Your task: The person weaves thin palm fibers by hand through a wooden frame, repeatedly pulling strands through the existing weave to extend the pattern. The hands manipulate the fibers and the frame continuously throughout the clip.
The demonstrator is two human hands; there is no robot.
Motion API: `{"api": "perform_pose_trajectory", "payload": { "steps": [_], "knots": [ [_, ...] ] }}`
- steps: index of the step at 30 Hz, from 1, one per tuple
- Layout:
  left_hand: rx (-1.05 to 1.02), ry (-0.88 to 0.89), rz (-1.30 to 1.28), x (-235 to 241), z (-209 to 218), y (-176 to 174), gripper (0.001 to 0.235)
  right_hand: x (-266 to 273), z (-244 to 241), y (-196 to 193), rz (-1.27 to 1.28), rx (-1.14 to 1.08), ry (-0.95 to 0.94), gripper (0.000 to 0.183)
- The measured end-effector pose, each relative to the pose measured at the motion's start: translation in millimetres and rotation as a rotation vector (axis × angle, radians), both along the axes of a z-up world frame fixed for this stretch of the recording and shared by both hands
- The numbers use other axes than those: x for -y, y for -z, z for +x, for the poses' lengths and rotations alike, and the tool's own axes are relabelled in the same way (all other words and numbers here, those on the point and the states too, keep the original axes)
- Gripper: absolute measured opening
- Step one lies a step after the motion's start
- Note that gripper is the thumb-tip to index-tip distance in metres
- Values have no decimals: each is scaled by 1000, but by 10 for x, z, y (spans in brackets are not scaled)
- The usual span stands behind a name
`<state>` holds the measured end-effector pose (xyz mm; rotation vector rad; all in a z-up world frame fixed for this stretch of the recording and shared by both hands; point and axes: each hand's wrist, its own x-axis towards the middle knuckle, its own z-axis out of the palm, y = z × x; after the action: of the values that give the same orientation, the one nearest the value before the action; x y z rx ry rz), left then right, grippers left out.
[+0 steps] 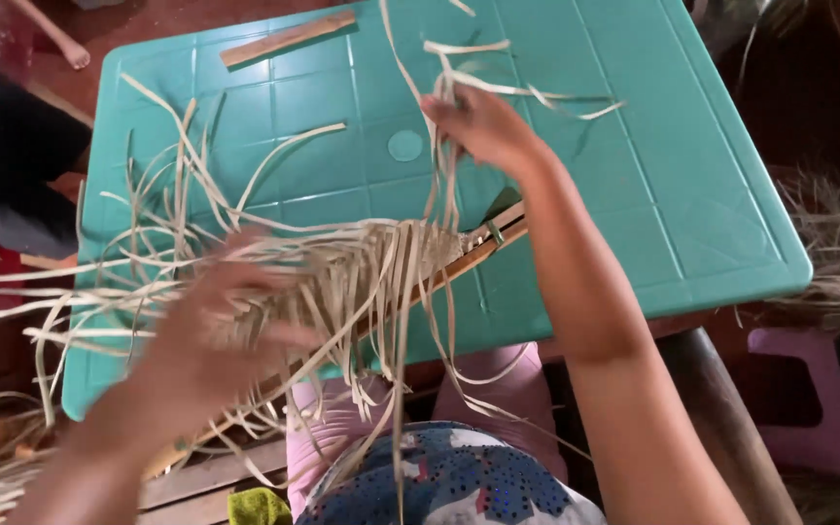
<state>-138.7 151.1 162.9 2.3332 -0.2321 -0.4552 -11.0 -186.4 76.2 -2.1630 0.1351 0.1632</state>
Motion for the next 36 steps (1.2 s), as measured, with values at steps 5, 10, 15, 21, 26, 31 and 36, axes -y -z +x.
{"api": "perform_pose_trajectory", "payload": {
  "steps": [5,10,15,21,26,31,36],
  "knots": [
    [-210,359,325,397,318,-81,107,351,-756,214,-314,94,110,56],
    [-116,10,475,-333,1281,-84,90,278,-1063,792,-288,366,-50,28],
    [484,176,780,-867,2341,245,63,77,-1042,965,-113,451,-193,20],
    [450,718,408,177,1502,-247,96,-25,-1059,961,-25,447,-119,9],
    [639,938,68,1342,1051,904,23,32,-986,1513,41,348,-9,16],
    [862,859,193,1765,1258,1351,32,38,-979,1612,58,347,22,12],
    [270,743,353,1899,1287,1012,54,14,-1002,1552,80,403,34,21]
  ]
}}
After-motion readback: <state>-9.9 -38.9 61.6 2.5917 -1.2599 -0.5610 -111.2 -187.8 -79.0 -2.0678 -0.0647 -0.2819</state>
